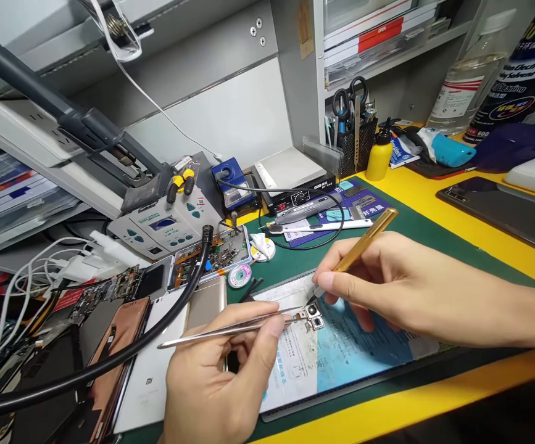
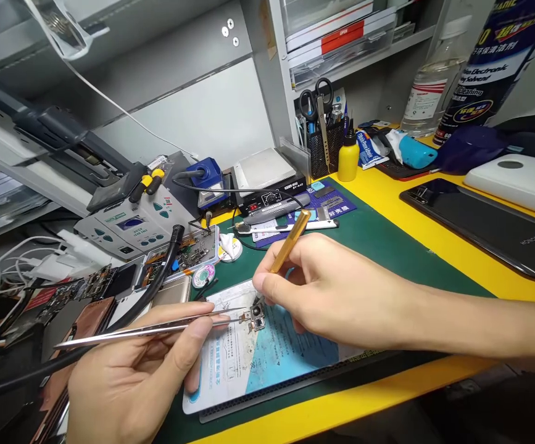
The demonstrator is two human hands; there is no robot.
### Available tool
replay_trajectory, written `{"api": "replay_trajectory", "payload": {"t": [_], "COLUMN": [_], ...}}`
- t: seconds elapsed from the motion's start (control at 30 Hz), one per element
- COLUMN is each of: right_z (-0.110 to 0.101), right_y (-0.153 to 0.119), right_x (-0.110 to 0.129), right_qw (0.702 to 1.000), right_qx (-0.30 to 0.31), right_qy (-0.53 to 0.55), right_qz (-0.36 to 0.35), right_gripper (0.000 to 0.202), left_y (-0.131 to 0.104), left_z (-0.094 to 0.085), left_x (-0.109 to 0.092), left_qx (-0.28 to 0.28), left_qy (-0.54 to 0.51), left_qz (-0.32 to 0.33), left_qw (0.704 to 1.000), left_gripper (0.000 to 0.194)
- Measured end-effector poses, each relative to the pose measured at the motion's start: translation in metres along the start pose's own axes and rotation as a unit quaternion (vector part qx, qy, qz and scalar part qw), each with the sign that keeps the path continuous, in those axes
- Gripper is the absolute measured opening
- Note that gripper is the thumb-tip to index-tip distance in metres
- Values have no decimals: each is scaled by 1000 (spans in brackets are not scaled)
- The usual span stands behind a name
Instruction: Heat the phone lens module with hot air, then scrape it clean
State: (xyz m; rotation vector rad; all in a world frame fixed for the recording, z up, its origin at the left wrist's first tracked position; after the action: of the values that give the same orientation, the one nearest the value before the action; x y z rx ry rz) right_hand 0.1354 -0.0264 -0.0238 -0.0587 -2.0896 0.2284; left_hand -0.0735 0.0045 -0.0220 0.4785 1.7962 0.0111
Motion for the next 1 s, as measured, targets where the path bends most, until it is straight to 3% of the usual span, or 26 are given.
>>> {"api": "replay_trajectory", "payload": {"t": [0.4,1.0], "right_z": [0,2], "right_y": [4,2], "right_x": [-3,-1], "right_qw": [1000,999], "right_qx": [-18,-7], "right_qy": [20,39], "right_qz": [-6,4], "right_gripper": [21,21], "left_y": [-1,0], "left_z": [8,3], "left_x": [4,6], "left_qx": [-16,-33], "left_qy": [-5,34], "left_qz": [-20,-33], "left_qw": [1000,998], "left_gripper": [13,14]}}
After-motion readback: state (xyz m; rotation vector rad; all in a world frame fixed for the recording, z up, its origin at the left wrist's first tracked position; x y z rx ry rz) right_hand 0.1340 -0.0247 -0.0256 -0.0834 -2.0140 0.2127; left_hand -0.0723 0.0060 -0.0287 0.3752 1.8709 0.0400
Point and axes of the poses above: each hand's wrist, its own y-axis towards the middle knuckle, its own z-axis out of the palm, x = y × z, the point moved 5 cm from there along y, towards the middle knuckle, and after that the axes turned 11 degrees about -y, right-handed, at the moved point
